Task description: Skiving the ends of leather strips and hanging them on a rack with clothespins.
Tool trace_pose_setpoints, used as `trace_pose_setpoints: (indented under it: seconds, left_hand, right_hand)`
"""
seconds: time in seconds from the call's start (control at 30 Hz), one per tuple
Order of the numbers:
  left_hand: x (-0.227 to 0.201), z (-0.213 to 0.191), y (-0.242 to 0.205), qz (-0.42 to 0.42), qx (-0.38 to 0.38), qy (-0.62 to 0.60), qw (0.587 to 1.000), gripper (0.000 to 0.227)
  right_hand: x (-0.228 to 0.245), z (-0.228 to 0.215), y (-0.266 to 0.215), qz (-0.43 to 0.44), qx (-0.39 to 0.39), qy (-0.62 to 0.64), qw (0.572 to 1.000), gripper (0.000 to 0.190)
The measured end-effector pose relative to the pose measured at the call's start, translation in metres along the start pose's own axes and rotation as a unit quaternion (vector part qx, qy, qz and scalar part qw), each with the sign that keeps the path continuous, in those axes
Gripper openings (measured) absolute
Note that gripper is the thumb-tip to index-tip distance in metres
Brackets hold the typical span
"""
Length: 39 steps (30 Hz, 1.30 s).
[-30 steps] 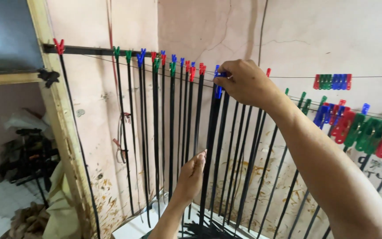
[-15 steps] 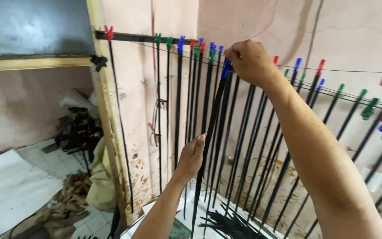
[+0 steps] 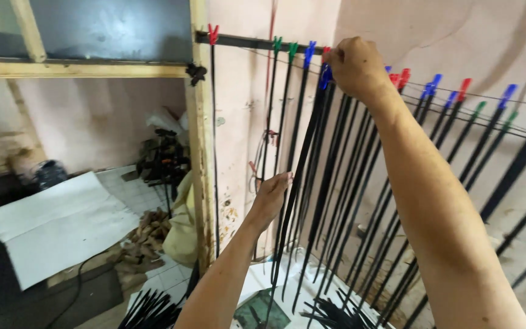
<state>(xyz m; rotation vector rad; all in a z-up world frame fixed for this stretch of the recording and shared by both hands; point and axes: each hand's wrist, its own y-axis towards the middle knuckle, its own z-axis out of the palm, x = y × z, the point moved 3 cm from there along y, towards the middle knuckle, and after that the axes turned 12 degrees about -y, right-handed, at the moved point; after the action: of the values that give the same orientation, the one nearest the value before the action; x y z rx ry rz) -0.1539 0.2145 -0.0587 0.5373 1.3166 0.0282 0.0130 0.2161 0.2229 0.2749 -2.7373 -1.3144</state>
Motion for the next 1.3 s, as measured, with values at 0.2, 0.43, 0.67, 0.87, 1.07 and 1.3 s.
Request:
trace_pose_setpoints:
  seconds: [0.2,0.43,0.67,0.87,1.07,1.3]
  left_hand:
    - [-0.005,-0.031,0.014,-0.03,-0.034,-0.043,0.998,0.07]
    - [-0.037,-0.042,0.013,-0.062,-0.08,-0.001,0.995,0.075]
    - [-0.016,-0.071,0.037,-0.098,-0.097,-0.014,0.99,0.081]
    - [0.015,-0.112,0.063,-0.073,-0.11,-0.045,0.99,0.09]
    - [0.014,-0.135,0.072,-0.061,-0.128,-0.022,0.99,0.088]
    - [0.008,-0.153,0.088,-0.069,-0.172,0.008,0.983,0.085]
  right_hand:
    - [0.015,0.032,0.035,-0.017,-0.002,0.005,1.0,0.06]
    - [0.042,0.067,0.069,0.025,0.01,0.05,0.998,0.048]
    - [0.061,0.1,0.109,0.013,0.036,0.036,0.999,0.057]
    - [0.08,0.136,0.142,0.005,0.035,0.018,0.999,0.041]
    - [0.1,0.163,0.169,-0.026,0.013,0.019,0.999,0.039]
    - [0.118,0.191,0.198,-0.024,0.016,0.016,0.999,0.038]
